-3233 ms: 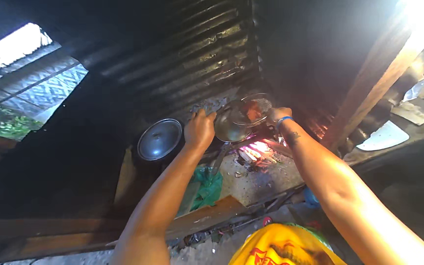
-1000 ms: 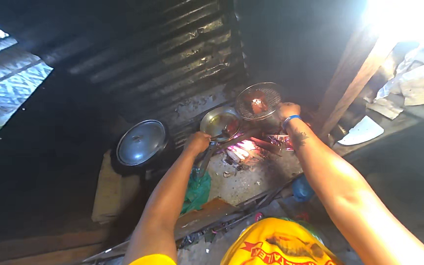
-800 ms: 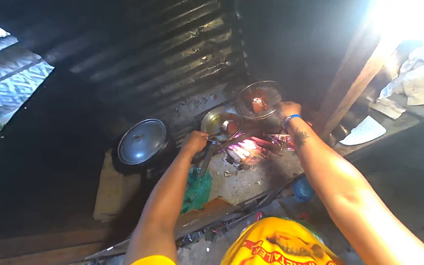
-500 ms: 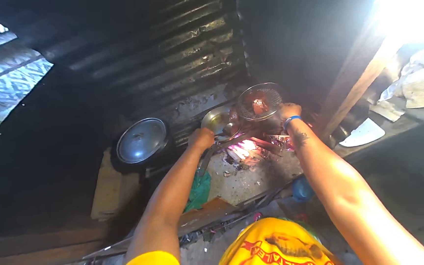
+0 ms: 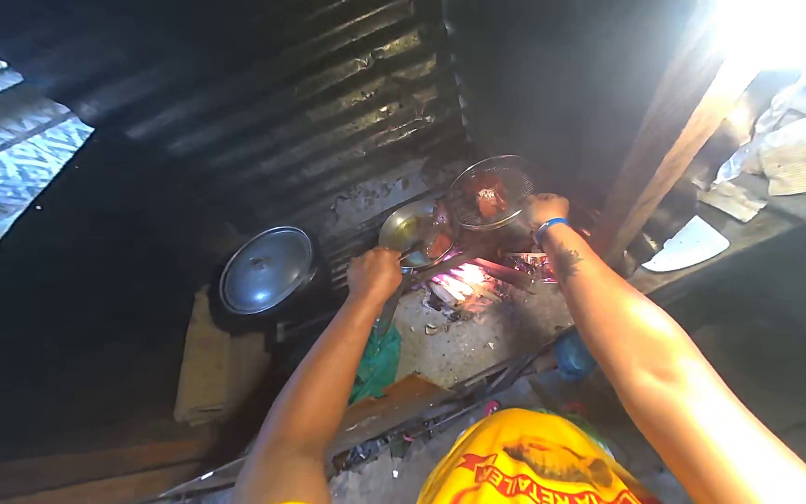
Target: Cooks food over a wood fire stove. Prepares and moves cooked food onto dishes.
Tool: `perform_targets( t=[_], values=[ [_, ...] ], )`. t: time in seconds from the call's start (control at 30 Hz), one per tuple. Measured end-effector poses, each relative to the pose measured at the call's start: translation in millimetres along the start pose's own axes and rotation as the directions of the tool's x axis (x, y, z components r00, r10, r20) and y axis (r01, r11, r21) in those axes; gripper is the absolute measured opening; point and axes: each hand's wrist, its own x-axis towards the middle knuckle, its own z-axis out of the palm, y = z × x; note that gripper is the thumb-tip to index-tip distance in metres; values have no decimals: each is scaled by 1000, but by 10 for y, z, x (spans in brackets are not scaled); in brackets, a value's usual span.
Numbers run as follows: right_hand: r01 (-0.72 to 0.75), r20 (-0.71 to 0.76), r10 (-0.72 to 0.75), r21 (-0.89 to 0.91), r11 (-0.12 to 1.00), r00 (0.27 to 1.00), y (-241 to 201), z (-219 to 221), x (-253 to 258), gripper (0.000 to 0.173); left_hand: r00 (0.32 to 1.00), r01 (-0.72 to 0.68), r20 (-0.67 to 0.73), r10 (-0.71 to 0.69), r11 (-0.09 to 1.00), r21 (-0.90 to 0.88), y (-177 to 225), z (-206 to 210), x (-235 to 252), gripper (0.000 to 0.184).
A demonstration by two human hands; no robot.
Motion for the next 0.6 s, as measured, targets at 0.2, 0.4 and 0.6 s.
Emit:
perform_targets(
  t=[0.2,0.4,0.6],
  values=[
    [-18,-1,18,64,998,1000,19,76,-38,31,993,81,96,-63,978,-193,-318,258,208,30],
    [-37,15,36,71,997,999,95,70,-48,34,990,98,120,-78,981,-170,-306,199,150,31],
    [-22,30,21,49,999,999,183,130,-11,34,967,70,253,42,906,-418,-482,393,403,32]
  ],
)
